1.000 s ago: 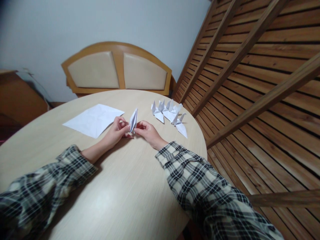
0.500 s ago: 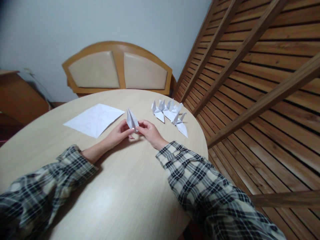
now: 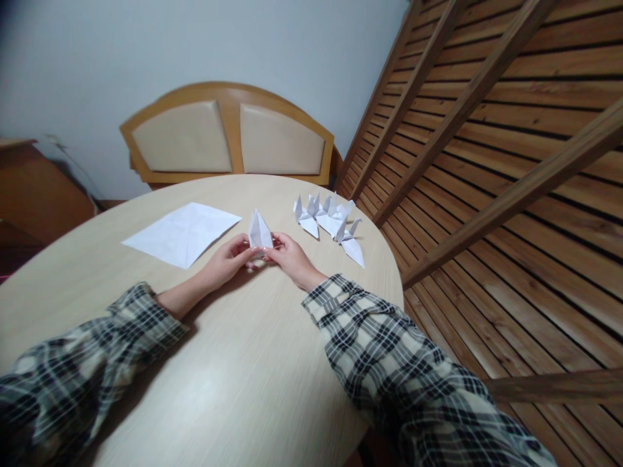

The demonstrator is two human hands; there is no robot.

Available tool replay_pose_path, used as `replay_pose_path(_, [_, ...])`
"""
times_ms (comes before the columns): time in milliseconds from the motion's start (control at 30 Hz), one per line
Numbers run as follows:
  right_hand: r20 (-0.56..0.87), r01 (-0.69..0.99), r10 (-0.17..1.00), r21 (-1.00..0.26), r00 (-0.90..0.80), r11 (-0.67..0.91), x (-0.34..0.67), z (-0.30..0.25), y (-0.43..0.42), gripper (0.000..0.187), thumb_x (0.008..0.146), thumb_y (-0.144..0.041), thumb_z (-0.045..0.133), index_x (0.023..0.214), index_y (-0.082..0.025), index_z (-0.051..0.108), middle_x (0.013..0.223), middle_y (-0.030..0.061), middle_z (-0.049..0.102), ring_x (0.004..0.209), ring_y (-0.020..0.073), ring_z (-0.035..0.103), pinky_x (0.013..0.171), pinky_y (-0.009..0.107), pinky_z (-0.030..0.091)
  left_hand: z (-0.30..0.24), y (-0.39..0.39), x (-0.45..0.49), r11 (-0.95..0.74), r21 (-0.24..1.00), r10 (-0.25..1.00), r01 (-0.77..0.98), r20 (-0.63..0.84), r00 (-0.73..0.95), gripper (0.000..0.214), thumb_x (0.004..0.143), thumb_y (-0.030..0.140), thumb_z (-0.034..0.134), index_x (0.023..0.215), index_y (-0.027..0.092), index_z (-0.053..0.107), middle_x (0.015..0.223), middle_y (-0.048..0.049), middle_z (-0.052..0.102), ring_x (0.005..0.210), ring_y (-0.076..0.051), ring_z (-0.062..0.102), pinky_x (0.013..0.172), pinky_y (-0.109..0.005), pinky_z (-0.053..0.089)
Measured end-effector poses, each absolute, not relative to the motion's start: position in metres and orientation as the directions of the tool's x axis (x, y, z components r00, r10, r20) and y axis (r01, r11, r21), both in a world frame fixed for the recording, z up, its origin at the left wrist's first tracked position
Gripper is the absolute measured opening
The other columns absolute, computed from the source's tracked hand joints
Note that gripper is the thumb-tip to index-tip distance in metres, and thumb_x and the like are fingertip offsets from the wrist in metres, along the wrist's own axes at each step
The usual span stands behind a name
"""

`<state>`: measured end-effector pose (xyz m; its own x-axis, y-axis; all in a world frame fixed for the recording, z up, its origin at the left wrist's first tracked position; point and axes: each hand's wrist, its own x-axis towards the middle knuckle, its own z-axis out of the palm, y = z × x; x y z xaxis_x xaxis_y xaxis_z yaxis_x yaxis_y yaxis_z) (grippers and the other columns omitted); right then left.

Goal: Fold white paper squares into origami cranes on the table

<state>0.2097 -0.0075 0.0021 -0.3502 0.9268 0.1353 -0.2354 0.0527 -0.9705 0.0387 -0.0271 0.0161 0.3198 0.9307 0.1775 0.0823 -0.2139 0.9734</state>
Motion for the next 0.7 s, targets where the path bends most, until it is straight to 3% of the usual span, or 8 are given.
replay_pose_path(267, [0.166,-0.128,0.899,-0.984,-0.406,0.124,0.209,-0.0002,-0.0048,0.022,0.083,-0.027,0.065,0.103,-0.018,0.064,0.096,0.0045,0.065,0.075,0.0121,0.056,0.068,0.027,0.048,0.0082,-0.0223,0.0345,-0.28,0.95,0.925,0.135,0.23,0.303,0.02,0.091,0.034,0.055,0.096,0.015,0.058,0.089,-0.0069,0.061,0.072,-0.013,0.055,0.062,-0.025,0.047])
replay_pose_path(500, [0.106,-0.146,0.938,-0.988,-0.329,0.06,0.2094,-0.0028,-0.007,0.026,0.081,-0.025,0.068,0.103,-0.02,0.056,0.09,0.0022,0.064,0.07,0.0111,0.058,0.064,0.026,0.046,0.0065,-0.0216,0.0332,-0.308,0.936,0.927,0.174,0.254,0.276,0.019,0.09,0.033,0.053,0.093,0.015,0.057,0.089,-0.0059,0.062,0.073,-0.014,0.056,0.065,-0.025,0.047])
replay_pose_path(700, [0.128,-0.139,0.935,-0.987,-0.33,0.086,0.2108,-0.0003,-0.0081,0.027,0.08,-0.026,0.068,0.103,-0.021,0.055,0.101,0.0027,0.063,0.07,0.0095,0.056,0.061,0.025,0.044,0.012,-0.0244,0.0349,-0.37,0.899,0.917,0.236,0.313,0.247,0.015,0.089,0.03,0.054,0.089,0.015,0.057,0.088,-0.006,0.064,0.074,-0.014,0.057,0.066,-0.026,0.046])
